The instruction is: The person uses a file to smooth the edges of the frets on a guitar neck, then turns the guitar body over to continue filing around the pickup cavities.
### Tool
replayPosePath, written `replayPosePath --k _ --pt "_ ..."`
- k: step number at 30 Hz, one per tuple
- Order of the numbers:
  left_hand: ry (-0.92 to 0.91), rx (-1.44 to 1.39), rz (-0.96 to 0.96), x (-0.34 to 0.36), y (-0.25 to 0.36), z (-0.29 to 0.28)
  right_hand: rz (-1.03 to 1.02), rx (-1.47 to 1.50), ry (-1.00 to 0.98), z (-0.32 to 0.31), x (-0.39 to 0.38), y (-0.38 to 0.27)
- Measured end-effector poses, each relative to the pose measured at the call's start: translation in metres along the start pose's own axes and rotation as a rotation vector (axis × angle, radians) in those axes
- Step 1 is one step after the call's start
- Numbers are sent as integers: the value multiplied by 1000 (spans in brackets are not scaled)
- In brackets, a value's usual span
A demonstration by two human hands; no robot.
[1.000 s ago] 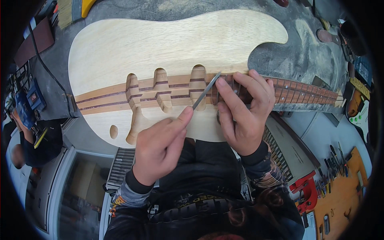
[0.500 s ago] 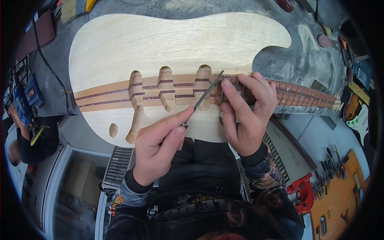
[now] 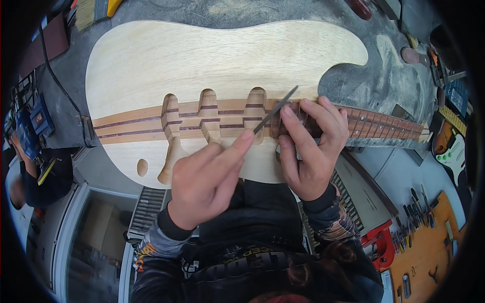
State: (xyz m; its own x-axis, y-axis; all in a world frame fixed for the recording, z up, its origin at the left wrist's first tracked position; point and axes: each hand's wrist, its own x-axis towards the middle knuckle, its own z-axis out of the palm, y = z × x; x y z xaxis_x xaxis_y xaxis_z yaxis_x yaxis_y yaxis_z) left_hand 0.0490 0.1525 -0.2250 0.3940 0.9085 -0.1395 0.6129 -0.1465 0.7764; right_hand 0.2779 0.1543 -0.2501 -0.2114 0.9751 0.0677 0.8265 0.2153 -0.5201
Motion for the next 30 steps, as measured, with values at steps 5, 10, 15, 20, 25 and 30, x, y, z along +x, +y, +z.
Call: replayPosePath --k 5,10,15,20,25,30 --pt "49 -838 -482 -20 5 3 -25 -38 -29 -1 -1 0" --pt "9 -874 -570 -25 11 0 -25 -33 -40 -3 0 0" --pt "106 -460 -186 -14 2 9 -20 -22 -26 -1 0 1" --pt "-28 9 39 11 2 -12 -10 0 4 -1 0 3" --pt "115 -624 -229 -5 4 -5 -3 13 -7 -2 0 3" --pt "58 -1260 -491 -15 8 1 -10 19 4 -4 0 5"
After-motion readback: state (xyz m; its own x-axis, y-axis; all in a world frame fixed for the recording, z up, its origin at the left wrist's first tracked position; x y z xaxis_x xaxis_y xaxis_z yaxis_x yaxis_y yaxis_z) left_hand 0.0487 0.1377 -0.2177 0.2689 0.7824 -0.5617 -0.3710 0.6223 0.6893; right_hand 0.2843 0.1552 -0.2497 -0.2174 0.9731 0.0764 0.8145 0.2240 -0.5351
